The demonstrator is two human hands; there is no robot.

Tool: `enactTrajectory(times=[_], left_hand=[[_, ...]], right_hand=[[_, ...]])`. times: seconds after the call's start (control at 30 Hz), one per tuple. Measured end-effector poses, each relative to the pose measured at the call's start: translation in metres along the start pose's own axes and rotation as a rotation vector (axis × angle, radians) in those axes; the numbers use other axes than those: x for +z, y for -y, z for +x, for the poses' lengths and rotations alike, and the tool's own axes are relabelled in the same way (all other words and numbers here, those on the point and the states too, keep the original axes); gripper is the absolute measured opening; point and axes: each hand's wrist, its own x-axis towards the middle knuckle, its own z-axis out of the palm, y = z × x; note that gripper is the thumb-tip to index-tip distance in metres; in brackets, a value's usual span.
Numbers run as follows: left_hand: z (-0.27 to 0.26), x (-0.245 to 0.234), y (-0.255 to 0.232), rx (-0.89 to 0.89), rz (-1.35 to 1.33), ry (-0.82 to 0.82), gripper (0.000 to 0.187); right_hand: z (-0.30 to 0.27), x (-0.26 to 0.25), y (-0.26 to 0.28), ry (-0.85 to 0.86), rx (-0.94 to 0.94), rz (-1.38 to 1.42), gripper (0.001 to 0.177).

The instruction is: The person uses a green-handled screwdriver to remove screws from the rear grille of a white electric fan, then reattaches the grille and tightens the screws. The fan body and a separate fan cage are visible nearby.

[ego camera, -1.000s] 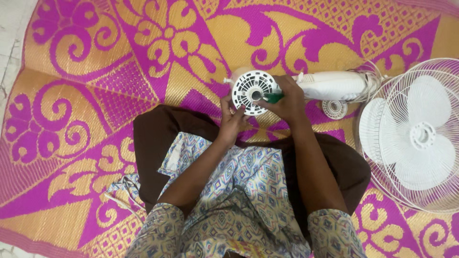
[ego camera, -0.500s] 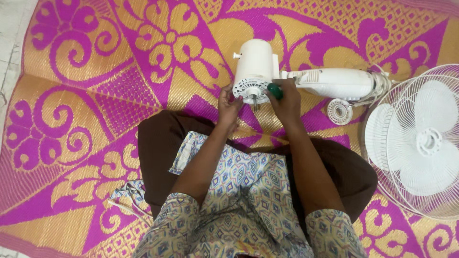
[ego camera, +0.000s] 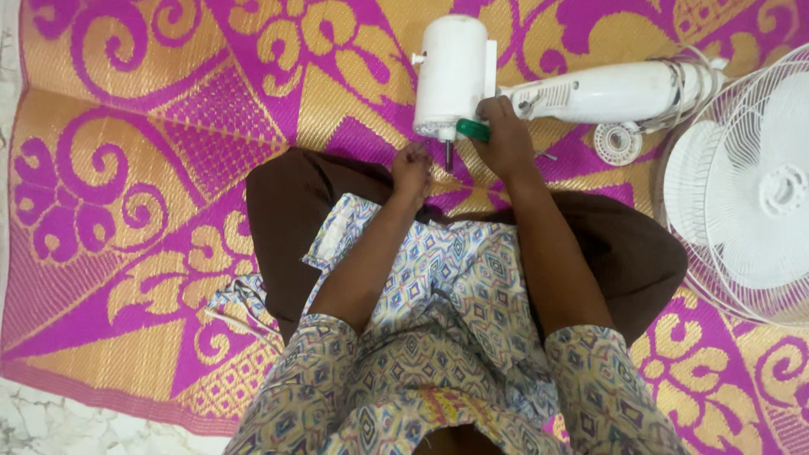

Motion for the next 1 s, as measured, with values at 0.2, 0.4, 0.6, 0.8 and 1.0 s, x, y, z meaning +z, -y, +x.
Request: enactTrajectory(times=[0.2,0.4,0.6,0.8,1.0], left_hand=[[0.002,0.009,-0.018,0.541,0.374,-0.244,0.029],[-0.028,0.027,-0.058,0.503,1.020,-0.277,0.028],[-0.040,0.040,-0.079,0.456,1.121,-0.341,0.021],[-0.009,0.019,-0.040,0.546,1.066,-0.312,0.013],[-0.006,-0.003,-0.053,0.757,0.473,-0.352,0.007]], right_hand=[[-0.006,-0.023,0.023,0.000,-0.017,-0.051,0.035],[-0.014,-0.057,0.050,-0.003,-0.003,-0.082,0.033],[-0.014,-0.092,0.061,-0.046,-0.020,-0.070,0.031],[-0.025,-0.148,0.046,-0.185,-0.018,0.021,0.022],[-0.055,-0.213,-0.003,-0.695,0.179,0.304,0.005]])
